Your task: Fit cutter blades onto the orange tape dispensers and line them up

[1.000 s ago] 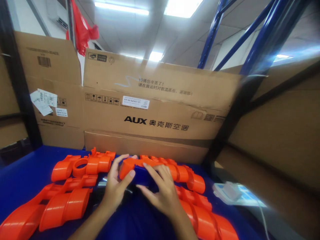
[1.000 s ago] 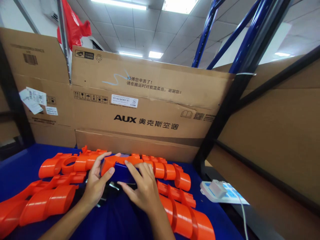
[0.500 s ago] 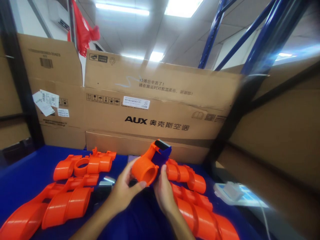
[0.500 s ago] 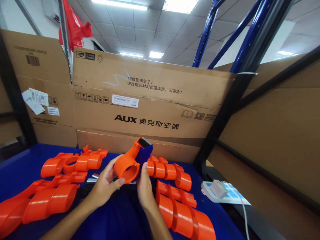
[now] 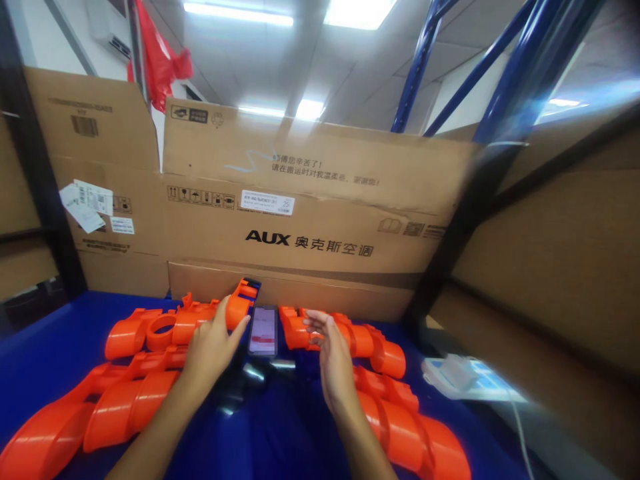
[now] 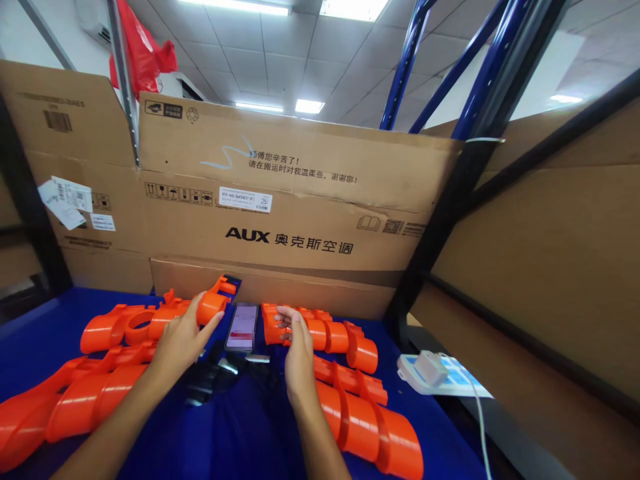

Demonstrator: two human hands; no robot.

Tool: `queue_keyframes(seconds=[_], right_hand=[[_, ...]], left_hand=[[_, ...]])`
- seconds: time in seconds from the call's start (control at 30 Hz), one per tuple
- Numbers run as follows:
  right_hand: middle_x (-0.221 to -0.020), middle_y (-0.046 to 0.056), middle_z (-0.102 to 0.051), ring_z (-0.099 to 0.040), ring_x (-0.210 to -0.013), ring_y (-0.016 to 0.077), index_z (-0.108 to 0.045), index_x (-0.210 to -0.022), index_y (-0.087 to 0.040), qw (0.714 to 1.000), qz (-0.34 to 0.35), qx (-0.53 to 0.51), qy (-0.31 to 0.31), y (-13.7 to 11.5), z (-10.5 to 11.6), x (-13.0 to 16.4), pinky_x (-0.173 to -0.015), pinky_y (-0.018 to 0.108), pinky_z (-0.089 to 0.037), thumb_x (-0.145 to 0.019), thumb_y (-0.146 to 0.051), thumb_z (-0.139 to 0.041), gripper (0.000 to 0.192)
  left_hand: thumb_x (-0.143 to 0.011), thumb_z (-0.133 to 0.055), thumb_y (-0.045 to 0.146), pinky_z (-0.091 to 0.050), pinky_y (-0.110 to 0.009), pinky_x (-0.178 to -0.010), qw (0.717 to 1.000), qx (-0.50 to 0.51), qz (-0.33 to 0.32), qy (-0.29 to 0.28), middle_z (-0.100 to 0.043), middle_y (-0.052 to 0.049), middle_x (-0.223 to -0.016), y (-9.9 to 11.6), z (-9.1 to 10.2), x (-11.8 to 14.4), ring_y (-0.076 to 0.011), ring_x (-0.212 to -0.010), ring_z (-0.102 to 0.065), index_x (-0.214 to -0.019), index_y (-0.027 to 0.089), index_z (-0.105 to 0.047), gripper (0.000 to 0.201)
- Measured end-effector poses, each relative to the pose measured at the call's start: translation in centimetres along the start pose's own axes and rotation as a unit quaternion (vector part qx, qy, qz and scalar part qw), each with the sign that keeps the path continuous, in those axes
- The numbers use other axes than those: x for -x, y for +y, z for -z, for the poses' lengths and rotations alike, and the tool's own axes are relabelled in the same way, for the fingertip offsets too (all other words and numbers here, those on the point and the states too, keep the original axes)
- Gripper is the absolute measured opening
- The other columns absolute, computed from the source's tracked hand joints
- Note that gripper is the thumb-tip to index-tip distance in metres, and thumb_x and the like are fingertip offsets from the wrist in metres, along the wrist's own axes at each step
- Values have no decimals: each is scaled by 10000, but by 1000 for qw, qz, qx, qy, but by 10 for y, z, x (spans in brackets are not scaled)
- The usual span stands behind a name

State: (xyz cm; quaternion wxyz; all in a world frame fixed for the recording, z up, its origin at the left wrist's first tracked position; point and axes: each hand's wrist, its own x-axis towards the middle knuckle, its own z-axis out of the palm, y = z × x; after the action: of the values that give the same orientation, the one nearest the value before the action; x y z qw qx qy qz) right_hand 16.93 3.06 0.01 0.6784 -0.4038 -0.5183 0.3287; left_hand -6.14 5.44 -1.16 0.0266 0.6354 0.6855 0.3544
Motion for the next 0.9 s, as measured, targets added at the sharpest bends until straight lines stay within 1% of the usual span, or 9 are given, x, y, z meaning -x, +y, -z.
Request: queue_keyframes(seconds=[0.07,0.17,0.3,0.4,0.47,0.57,0.67,0.8,0.9], right_hand=[[-1038,83,-728,-649,-1000,251,-705,-1086,-202,1000,3,-8,-10,-2,-1,2,-826,369,-508,-969,-575,-412,488],[-965,78,-737,-654,-934,245,-719,-1046,-198,1000,1,-9,-19,-3,-1,3,-787,359,-506,-958,-602,-423,509],[-951,83,-742,-657,-924,251,-731,-986,-193,1000,3,9,-19,-3,0,2,-760,353,-503,-952,-618,-427,524],[-934,84,-743,-662,-924,257,-732,-956,-192,1000,7,14,-19,-5,0,3,-777,363,-506,-952,-612,-436,514],[-933,84,-745,-669,-918,256,-733,-933,-192,1000,7,4,-26,-8,-1,4,-792,370,-510,-953,-604,-441,506],[-911,83,-748,-679,-903,256,-737,-895,-190,999,2,-1,-38,-12,-2,6,-784,367,-515,-952,-598,-451,501],[-898,83,-750,-682,-887,256,-741,-862,-189,999,0,10,-40,-15,-3,7,-758,358,-516,-947,-602,-456,509],[-907,82,-751,-678,-894,257,-742,-864,-190,999,-5,10,-35,-16,-3,8,-773,360,-512,-948,-600,-453,509],[-929,84,-751,-673,-911,260,-741,-887,-193,999,-10,2,-34,-15,-2,8,-779,363,-509,-954,-591,-447,499]], left_hand=[[-932,-458,577,-505,-445,-779,996,-90,-12,-12,-764,-159,-861,-2,-2,1,-386,-887,-723,-1486,135,-395,712],[-959,-392,571,-503,-433,-759,988,-148,-23,-36,-762,-183,-878,-1,-8,3,-386,-880,-724,-1464,108,-404,686],[-964,-389,562,-502,-419,-744,983,-169,-21,-61,-760,-187,-857,-2,-12,3,-373,-844,-730,-1440,93,-423,669],[-972,-388,540,-501,-418,-741,982,-173,-28,-70,-760,-190,-859,-2,-12,4,-368,-830,-732,-1470,83,-379,676],[-974,-386,529,-502,-424,-745,981,-173,-29,-79,-760,-193,-865,-3,-11,4,-370,-836,-732,-1476,76,-372,676],[-967,-389,533,-505,-439,-769,982,-165,-22,-86,-759,-205,-907,-2,-10,5,-376,-873,-725,-1462,67,-404,681],[-952,-407,536,-510,-449,-804,984,-157,-28,-77,-740,-227,-1046,-1,-9,5,-383,-979,-694,-1463,80,-426,685],[-950,-412,522,-505,-467,-892,986,-156,-57,-28,-633,-235,-1299,-2,-7,3,-398,-1228,-541,-1426,101,-501,642],[-975,-342,505,-507,-489,-906,986,-163,-47,-10,-524,-222,-1431,-6,-3,1,-394,-1262,-508,-1411,139,-529,600]])
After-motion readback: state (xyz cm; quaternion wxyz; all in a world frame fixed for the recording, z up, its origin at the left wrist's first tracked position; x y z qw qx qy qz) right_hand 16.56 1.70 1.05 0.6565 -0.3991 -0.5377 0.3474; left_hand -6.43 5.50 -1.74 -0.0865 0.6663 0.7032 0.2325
